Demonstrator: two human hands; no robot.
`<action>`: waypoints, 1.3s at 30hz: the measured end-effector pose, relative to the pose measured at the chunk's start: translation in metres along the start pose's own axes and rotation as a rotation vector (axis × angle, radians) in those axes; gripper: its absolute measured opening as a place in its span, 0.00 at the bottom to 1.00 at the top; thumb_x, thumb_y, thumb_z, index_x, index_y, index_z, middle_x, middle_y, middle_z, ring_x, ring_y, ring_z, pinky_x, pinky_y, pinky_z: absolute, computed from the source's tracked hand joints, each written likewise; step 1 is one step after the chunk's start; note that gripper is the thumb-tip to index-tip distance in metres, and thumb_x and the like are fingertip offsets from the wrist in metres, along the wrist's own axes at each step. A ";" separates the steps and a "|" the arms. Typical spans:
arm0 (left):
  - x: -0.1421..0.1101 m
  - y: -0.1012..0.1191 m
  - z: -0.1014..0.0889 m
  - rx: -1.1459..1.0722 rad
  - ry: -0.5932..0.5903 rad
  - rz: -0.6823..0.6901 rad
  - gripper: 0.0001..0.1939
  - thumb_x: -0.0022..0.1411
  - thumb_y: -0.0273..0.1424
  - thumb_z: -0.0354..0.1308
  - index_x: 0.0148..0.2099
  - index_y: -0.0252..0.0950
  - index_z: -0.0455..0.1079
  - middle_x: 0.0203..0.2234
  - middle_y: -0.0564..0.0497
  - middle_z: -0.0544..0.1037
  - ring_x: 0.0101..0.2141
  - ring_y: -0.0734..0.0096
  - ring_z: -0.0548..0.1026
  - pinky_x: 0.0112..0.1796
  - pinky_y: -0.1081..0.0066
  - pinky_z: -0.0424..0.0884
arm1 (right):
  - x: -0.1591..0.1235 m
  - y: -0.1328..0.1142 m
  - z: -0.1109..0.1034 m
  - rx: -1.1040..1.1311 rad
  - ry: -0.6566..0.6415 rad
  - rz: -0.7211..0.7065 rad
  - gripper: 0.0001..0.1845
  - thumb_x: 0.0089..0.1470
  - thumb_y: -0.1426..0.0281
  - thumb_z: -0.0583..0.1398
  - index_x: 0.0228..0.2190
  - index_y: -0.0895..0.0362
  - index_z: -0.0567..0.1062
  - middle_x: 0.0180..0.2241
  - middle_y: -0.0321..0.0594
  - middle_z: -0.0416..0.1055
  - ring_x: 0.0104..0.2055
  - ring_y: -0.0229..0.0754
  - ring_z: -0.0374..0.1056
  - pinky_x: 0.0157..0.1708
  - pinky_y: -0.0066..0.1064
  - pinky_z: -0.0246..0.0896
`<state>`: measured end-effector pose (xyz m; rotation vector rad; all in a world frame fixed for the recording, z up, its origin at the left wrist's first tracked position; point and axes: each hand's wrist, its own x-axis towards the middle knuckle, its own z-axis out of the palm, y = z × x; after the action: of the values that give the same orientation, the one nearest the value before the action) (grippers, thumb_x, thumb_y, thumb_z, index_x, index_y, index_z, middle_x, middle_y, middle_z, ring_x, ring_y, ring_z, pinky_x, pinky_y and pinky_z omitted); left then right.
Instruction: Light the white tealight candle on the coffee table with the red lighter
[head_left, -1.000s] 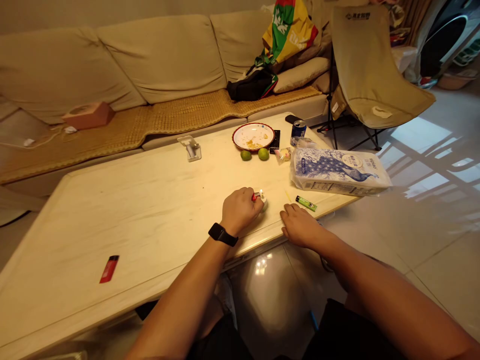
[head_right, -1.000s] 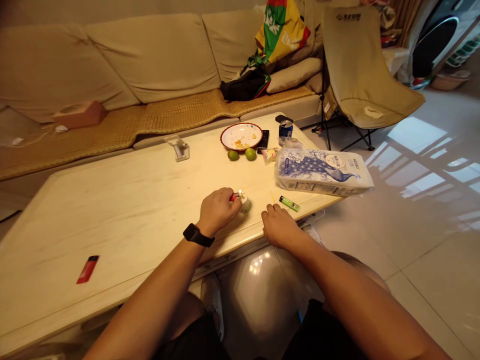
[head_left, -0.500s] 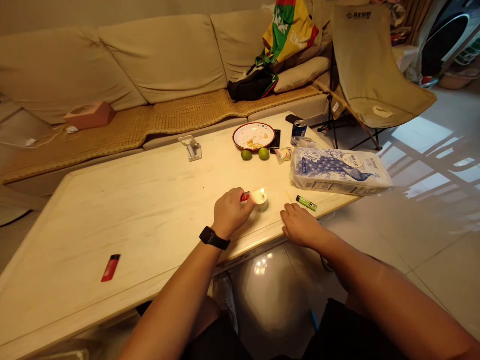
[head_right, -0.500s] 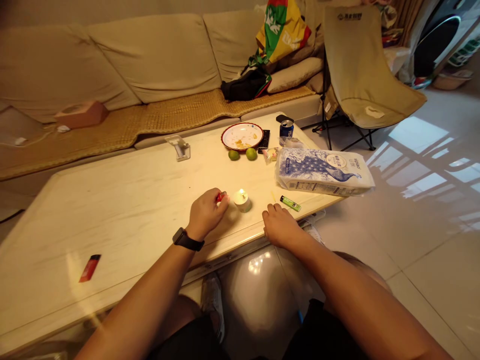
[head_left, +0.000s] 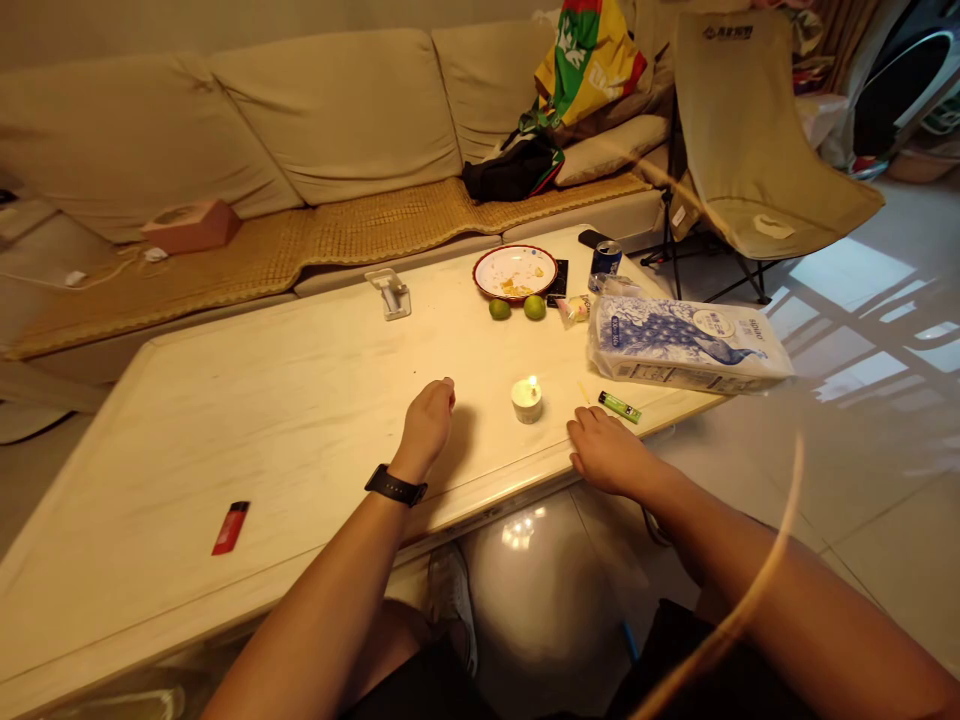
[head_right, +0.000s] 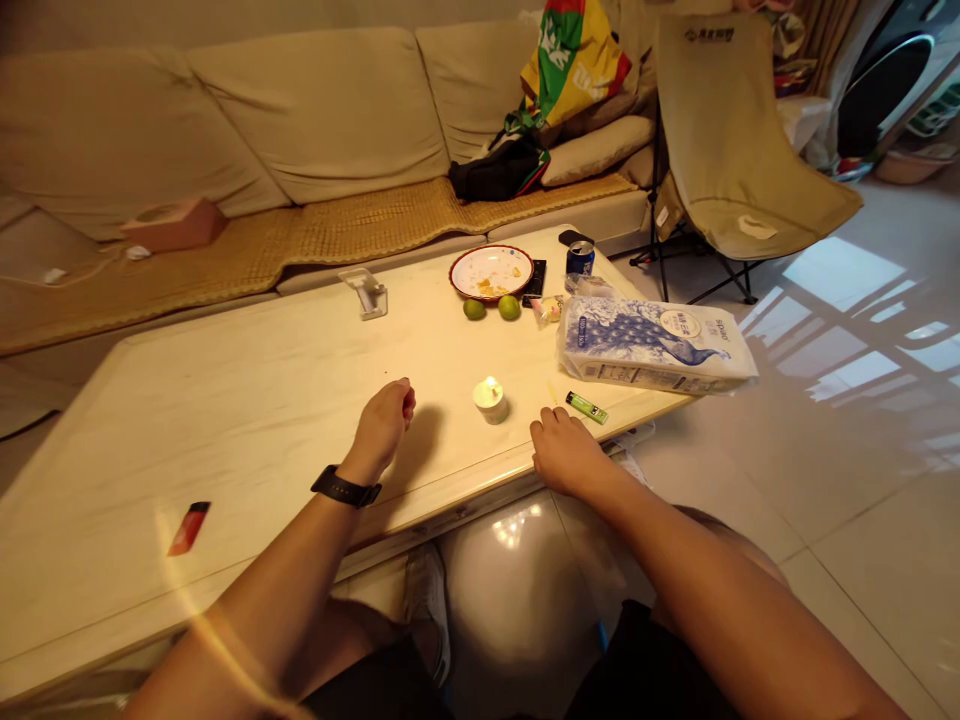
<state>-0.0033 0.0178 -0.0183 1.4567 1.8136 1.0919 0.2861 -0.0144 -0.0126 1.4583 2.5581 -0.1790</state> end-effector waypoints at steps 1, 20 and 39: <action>-0.001 -0.002 -0.002 -0.004 -0.008 0.000 0.22 0.70 0.46 0.44 0.26 0.42 0.60 0.19 0.53 0.65 0.24 0.67 0.65 0.28 0.66 0.61 | 0.000 0.000 0.000 0.001 0.000 0.001 0.19 0.61 0.65 0.59 0.50 0.63 0.73 0.52 0.58 0.67 0.56 0.57 0.60 0.55 0.41 0.57; -0.006 0.005 -0.011 -0.002 -0.037 -0.033 0.21 0.72 0.45 0.42 0.29 0.41 0.59 0.21 0.54 0.65 0.26 0.68 0.65 0.30 0.67 0.62 | 0.000 0.001 0.001 0.009 0.005 -0.003 0.19 0.61 0.65 0.59 0.50 0.63 0.73 0.52 0.58 0.67 0.56 0.57 0.60 0.54 0.42 0.58; -0.007 0.010 -0.013 0.080 -0.036 0.010 0.20 0.71 0.42 0.42 0.27 0.41 0.56 0.22 0.54 0.64 0.27 0.67 0.64 0.32 0.66 0.60 | -0.001 -0.001 -0.002 0.030 0.013 -0.001 0.18 0.59 0.67 0.60 0.49 0.63 0.73 0.51 0.57 0.68 0.55 0.56 0.61 0.55 0.41 0.57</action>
<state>-0.0069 0.0090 -0.0037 1.5232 1.8456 1.0021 0.2854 -0.0151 -0.0103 1.4731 2.5776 -0.2095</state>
